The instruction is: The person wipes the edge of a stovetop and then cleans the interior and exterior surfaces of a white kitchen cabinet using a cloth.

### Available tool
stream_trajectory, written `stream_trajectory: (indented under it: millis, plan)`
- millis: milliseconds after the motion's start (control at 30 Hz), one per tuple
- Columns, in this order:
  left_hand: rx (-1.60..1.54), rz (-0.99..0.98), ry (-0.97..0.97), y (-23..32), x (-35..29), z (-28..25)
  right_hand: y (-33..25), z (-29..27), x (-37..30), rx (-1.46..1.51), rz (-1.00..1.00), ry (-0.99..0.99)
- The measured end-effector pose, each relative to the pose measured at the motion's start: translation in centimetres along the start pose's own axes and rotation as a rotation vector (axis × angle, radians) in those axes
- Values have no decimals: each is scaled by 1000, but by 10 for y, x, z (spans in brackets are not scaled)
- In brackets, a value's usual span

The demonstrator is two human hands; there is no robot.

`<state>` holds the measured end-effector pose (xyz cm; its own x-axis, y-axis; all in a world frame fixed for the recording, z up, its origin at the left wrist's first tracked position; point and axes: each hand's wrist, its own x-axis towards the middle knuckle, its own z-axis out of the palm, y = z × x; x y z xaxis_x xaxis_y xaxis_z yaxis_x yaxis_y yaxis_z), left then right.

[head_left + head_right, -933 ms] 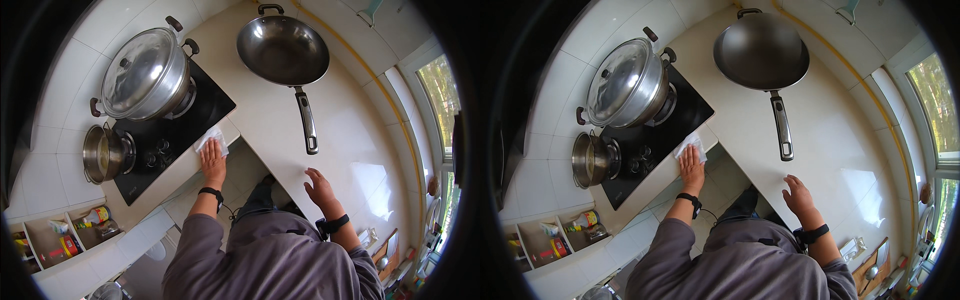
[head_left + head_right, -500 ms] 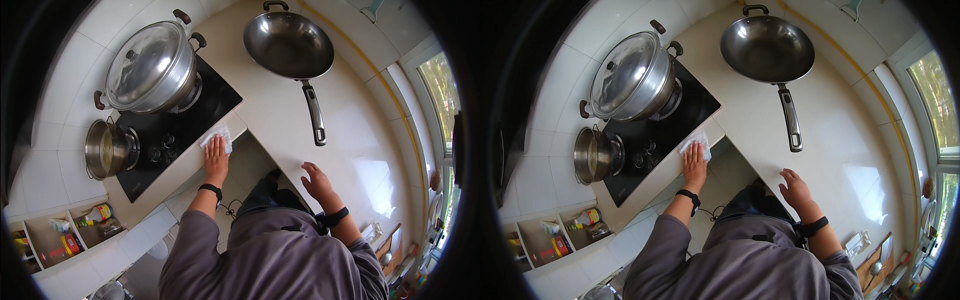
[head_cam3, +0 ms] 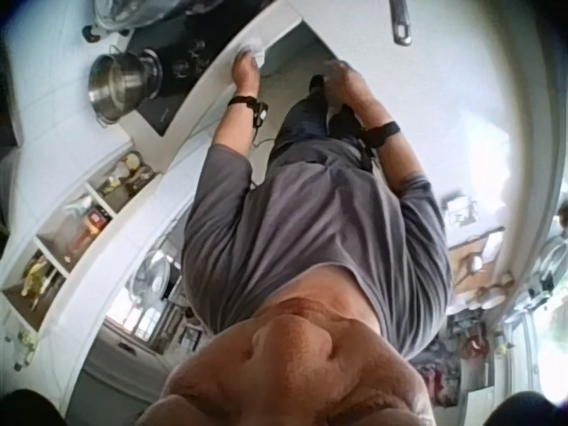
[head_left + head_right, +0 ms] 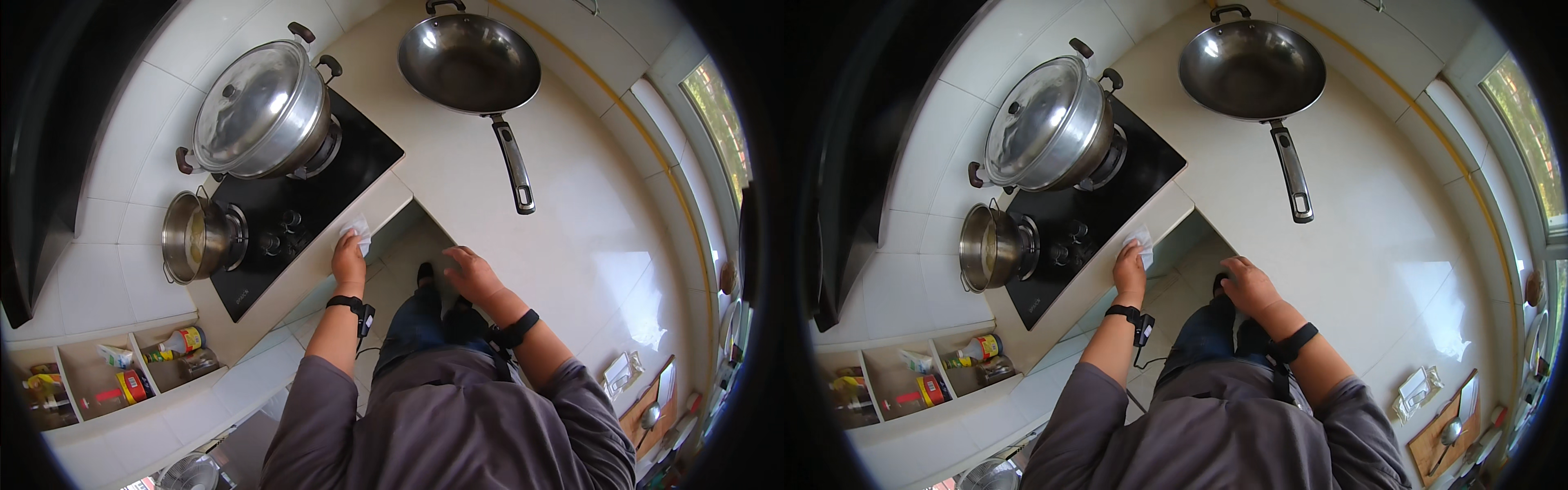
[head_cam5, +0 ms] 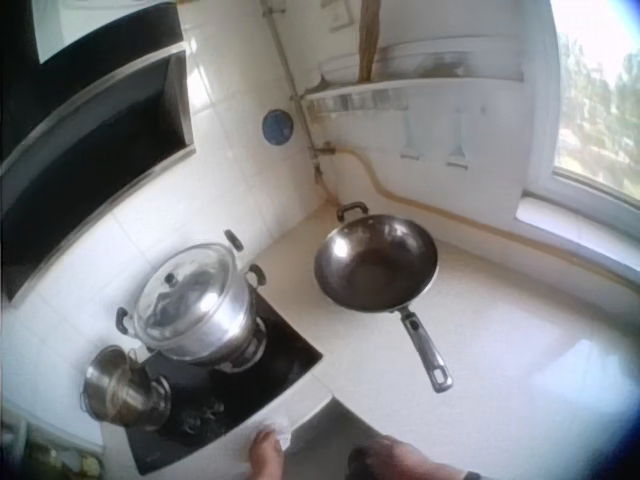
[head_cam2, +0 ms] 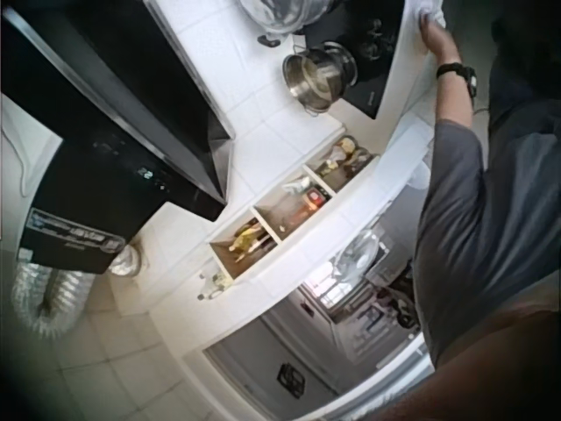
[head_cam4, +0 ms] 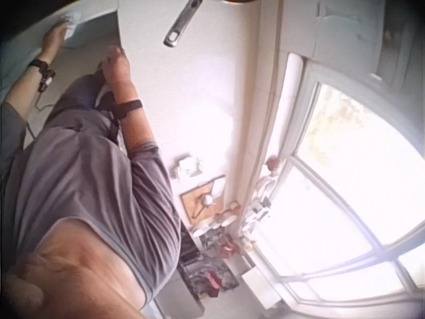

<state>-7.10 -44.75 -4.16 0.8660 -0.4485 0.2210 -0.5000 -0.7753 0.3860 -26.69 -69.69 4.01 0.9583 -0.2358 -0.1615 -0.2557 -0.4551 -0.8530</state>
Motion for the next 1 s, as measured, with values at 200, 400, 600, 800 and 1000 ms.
stream_trajectory:
  millis: [200,400,600,800,1000]
  plan:
    - [-417,-174,-134,36,28,-22,-12,49,33,130,40,-9]
    - [-883,-240,-463,36,31,-36,-34,97,71,449,177,37]
    - [-760,-169,-415,6,46,-44,-43,137,102,651,399,94]
    - [-463,262,-377,-7,46,-57,-29,164,134,479,397,433]
    - [-129,477,-433,-27,38,-30,-35,195,144,69,272,735]
